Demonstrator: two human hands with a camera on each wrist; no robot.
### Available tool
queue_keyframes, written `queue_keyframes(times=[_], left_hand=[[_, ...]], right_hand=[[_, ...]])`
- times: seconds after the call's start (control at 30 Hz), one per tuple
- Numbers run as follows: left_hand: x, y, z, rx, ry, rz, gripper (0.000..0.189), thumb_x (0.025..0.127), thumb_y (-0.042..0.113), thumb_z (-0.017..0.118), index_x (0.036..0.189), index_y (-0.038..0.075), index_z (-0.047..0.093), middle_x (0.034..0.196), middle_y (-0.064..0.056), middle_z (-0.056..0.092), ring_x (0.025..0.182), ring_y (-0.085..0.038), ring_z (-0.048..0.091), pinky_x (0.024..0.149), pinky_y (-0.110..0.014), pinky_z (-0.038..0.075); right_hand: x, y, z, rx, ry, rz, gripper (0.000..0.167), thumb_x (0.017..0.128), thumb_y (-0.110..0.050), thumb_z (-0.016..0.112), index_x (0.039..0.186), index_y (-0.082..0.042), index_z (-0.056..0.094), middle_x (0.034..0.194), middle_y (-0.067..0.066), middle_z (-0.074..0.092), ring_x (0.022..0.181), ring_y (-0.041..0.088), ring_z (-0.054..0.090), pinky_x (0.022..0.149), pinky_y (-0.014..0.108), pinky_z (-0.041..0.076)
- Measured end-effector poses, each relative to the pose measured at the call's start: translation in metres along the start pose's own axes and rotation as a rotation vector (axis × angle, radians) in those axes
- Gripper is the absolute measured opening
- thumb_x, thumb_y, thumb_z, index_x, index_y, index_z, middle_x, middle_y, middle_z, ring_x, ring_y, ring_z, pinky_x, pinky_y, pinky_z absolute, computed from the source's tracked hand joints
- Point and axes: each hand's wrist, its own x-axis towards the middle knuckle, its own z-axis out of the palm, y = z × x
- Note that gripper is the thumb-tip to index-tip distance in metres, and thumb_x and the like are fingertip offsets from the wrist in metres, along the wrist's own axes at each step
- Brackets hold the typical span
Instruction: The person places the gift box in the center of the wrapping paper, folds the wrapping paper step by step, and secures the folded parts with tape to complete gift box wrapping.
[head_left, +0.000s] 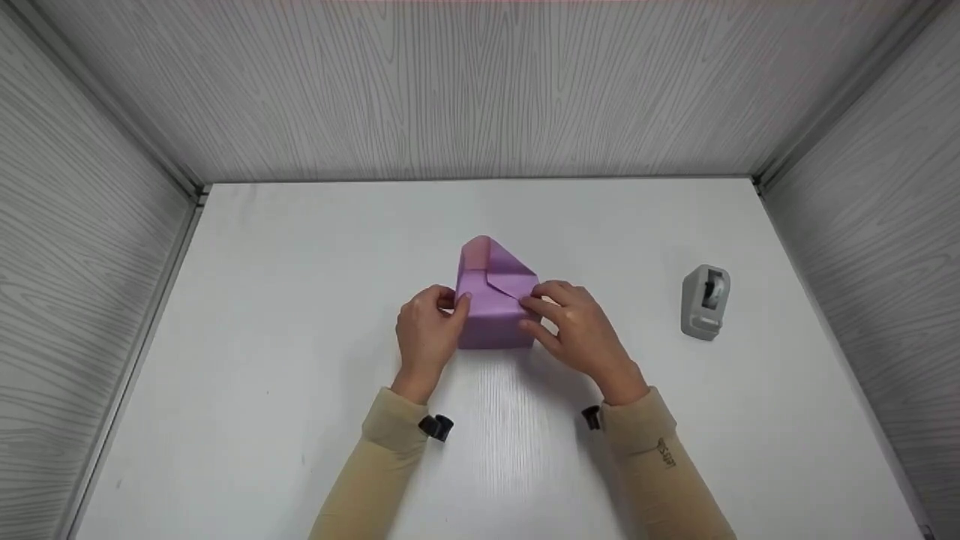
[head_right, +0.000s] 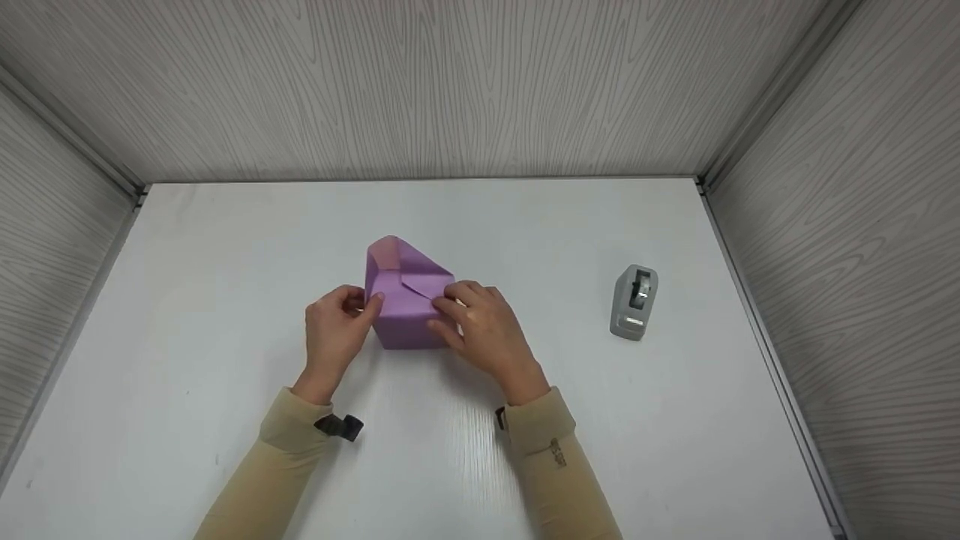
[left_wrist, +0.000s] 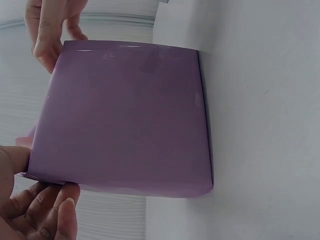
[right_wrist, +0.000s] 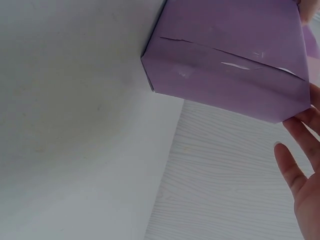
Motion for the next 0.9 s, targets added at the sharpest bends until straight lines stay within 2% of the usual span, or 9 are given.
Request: queue_keyframes(times=[0.17, 0.5, 0.8, 0.9], left_hand=[[0.000, 0.000, 0.000, 0.003, -0.002, 0.001, 0.020, 0.087, 0.025, 0.073, 0.086, 0.005, 0.073, 0.077, -0.003, 0.070, 0.064, -0.014, 0.063, 0.059, -0.034, 0.051], [0.000, -0.001, 0.000, 0.017, 0.001, 0.009, 0.021, 0.087, 0.026, 0.073, 0.087, 0.005, 0.073, 0.079, -0.004, 0.070, 0.067, -0.015, 0.065, 0.060, -0.035, 0.052], [0.001, -0.001, 0.000, 0.020, 0.007, 0.022, 0.020, 0.087, 0.027, 0.073, 0.086, 0.006, 0.073, 0.078, -0.003, 0.070, 0.069, -0.015, 0.066, 0.060, -0.036, 0.052], [0.001, -0.001, 0.000, 0.018, 0.006, 0.023, 0.021, 0.087, 0.027, 0.073, 0.086, 0.006, 0.073, 0.078, -0.003, 0.070, 0.068, -0.015, 0.065, 0.060, -0.036, 0.052]], right_hand=[[0.006, -0.005, 0.003, -0.060, -0.080, 0.045, 0.038, 0.095, -0.041, 0.064, 0.121, -0.014, 0.071, 0.113, 0.004, 0.060, 0.110, 0.025, 0.053, 0.092, 0.043, 0.045], [0.024, -0.019, 0.011, -0.200, -0.199, 0.159, 0.046, 0.096, -0.053, 0.054, 0.130, -0.026, 0.065, 0.113, 0.010, 0.053, 0.107, 0.029, 0.046, 0.080, 0.046, 0.044], [0.029, -0.025, 0.016, -0.269, -0.231, 0.204, 0.051, 0.095, -0.060, 0.051, 0.135, -0.030, 0.061, 0.117, 0.015, 0.050, 0.106, 0.032, 0.045, 0.078, 0.047, 0.043], [0.028, -0.024, 0.016, -0.246, -0.223, 0.191, 0.052, 0.095, -0.059, 0.051, 0.135, -0.028, 0.061, 0.116, 0.015, 0.050, 0.106, 0.032, 0.044, 0.080, 0.047, 0.043]])
